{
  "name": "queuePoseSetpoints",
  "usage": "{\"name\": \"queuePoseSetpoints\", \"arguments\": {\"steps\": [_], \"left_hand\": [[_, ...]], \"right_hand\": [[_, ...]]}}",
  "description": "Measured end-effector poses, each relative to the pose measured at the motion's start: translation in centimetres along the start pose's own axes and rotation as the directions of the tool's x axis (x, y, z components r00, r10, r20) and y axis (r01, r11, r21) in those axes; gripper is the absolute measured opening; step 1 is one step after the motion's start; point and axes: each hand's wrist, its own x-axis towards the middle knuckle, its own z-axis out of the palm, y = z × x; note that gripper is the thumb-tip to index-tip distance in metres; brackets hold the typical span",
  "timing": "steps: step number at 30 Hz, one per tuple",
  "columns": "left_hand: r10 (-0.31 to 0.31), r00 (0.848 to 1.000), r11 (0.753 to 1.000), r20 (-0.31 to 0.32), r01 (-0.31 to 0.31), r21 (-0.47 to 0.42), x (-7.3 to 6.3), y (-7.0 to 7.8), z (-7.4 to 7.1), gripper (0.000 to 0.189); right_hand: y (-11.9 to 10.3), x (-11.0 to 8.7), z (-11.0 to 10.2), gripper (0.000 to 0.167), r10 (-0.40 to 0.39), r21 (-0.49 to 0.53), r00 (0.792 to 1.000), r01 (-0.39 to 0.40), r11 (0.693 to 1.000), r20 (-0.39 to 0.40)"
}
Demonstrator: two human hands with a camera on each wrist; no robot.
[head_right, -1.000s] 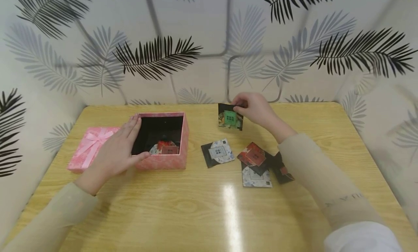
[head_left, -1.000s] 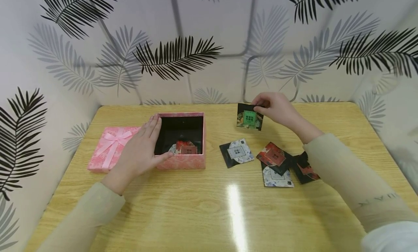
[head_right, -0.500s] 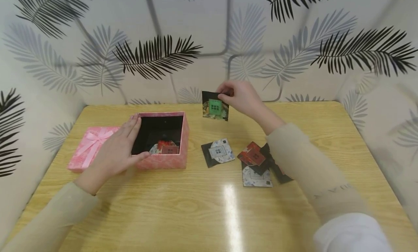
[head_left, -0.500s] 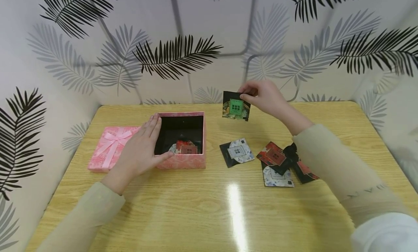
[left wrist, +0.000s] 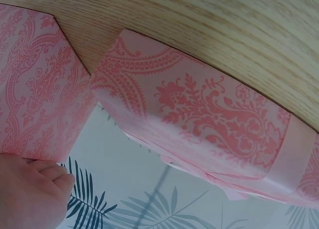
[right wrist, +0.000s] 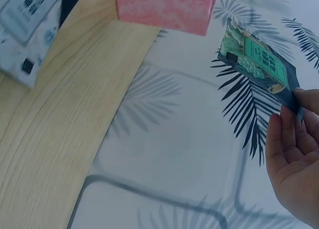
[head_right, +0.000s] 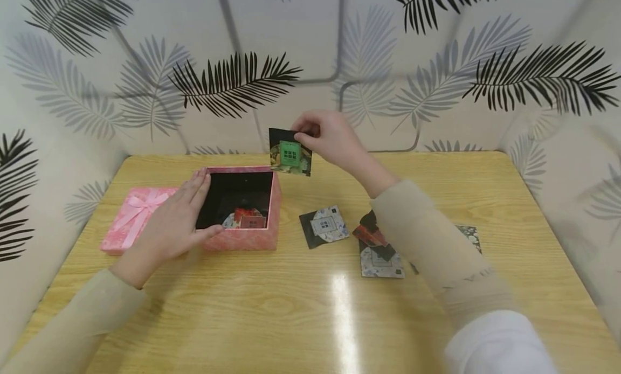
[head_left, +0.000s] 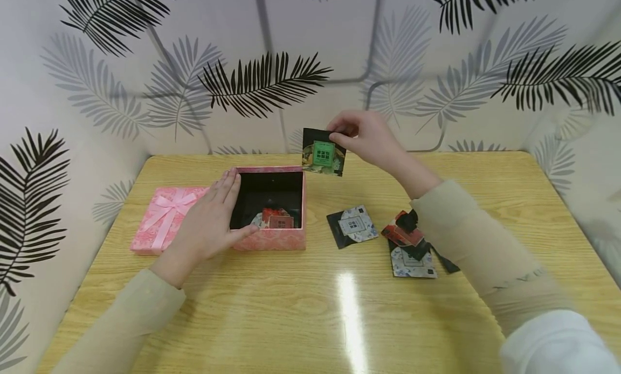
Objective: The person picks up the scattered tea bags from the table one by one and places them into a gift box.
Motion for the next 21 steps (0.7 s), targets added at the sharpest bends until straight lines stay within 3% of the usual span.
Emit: {"name": "queuePoseSetpoints", "arguments": {"steps": [9, 21], "left_hand": [[-0.014, 1.000, 1.000, 0.006, 0.014, -0.006, 0.0, 0.1, 0.0, 0.110], [-0.002, 1.000, 1.000, -0.026, 0.002, -0.022, 0.0, 0.0, 0.4, 0.111]], "right_hand": [[-2.1, 0.7, 2.2, 0.015, -0.066, 0.074, 0.997, 0.064, 0.995, 0.035], [-3.8, 0.8, 5.9, 0.014, -0.107, 0.166, 0.990, 0.091, 0.982, 0.095]]}}
